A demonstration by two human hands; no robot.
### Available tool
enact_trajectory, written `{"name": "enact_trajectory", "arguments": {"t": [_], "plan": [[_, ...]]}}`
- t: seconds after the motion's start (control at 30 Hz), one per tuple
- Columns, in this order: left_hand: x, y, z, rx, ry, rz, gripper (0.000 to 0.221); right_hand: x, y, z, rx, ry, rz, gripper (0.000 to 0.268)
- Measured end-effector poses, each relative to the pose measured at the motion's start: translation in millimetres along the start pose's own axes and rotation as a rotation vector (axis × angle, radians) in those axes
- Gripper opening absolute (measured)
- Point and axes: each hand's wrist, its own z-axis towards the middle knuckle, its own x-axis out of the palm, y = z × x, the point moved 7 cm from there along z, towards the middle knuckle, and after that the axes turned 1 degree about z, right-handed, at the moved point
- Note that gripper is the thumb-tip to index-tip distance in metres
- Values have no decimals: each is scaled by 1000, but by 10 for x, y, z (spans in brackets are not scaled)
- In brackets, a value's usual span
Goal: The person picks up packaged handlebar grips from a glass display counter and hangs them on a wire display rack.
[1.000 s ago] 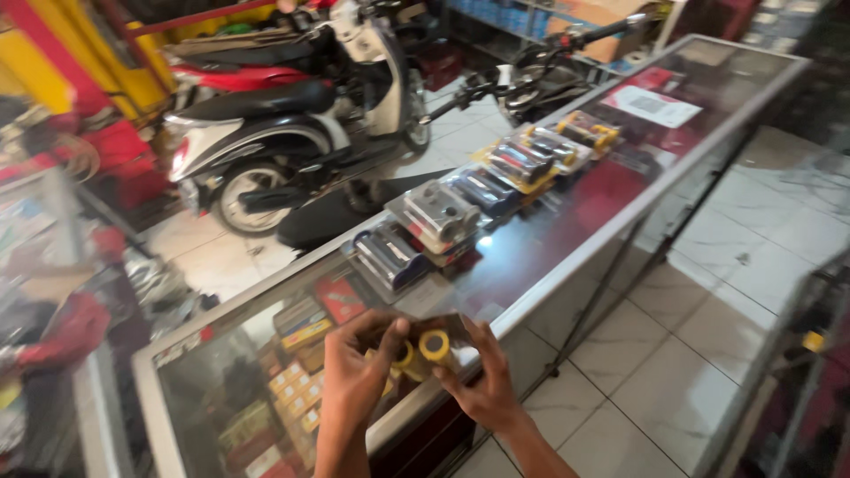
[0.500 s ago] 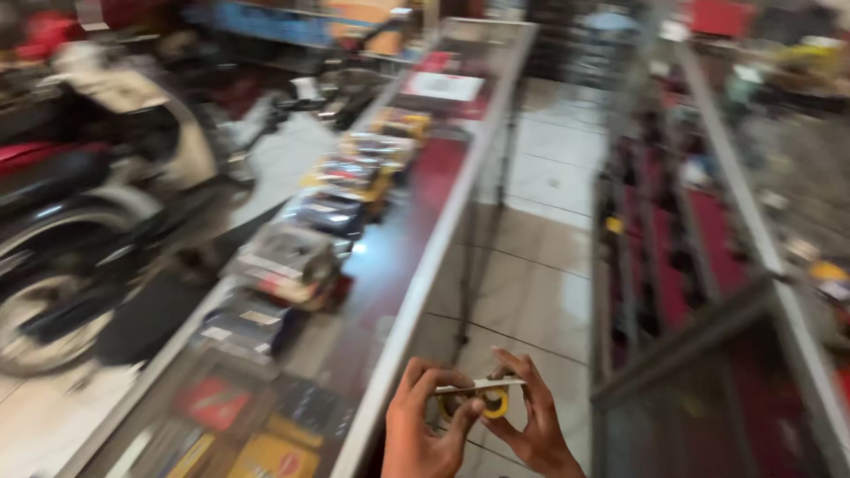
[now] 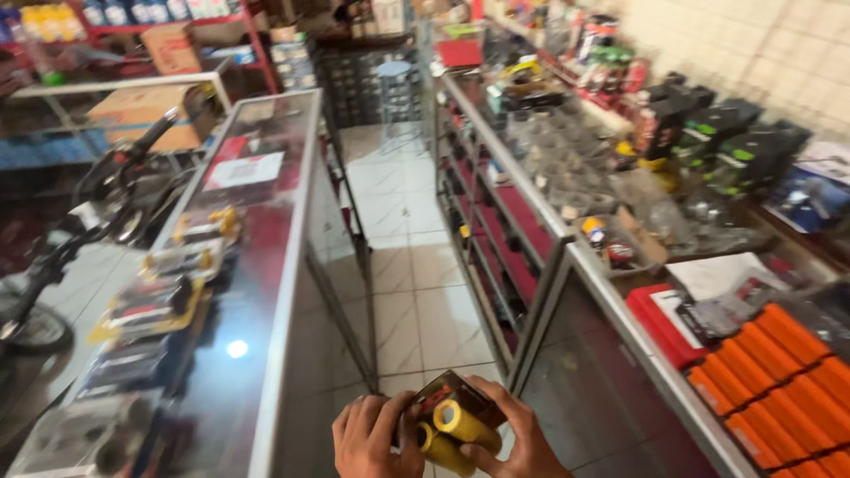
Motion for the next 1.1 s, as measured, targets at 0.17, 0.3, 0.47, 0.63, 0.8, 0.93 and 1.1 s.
{"name": "enact_trajectory", "arguments": {"t": [0.17,0.3,0.47,0.63,0.8,0.93,1.1], "plan": [[440,-455,305,107,28,0,20,-582,-120,-30,32,-95,107,83],[791,-814,451,170,103,-47,23,-972,-189,-74,38,-186,102,83],[1227,-1279,537,227,117,-175,30,-1440,-173,-119,-176,-266,-62,81],[1587,-1829,553,365,189,-385,39,-1932,-482,-343,-109,-461,-21,78],[1818,-2469,522,496,187,-577,29,-2380,-793,-713,-154,-676,127,55],[1861,-2926,503,584,155,-740,25,-2802,-749,-969,-267,-872,-33,20],[1759,-3380,591,662,55,-967,24,-3097,-528,-1328,47,-966,-134,20]]}}
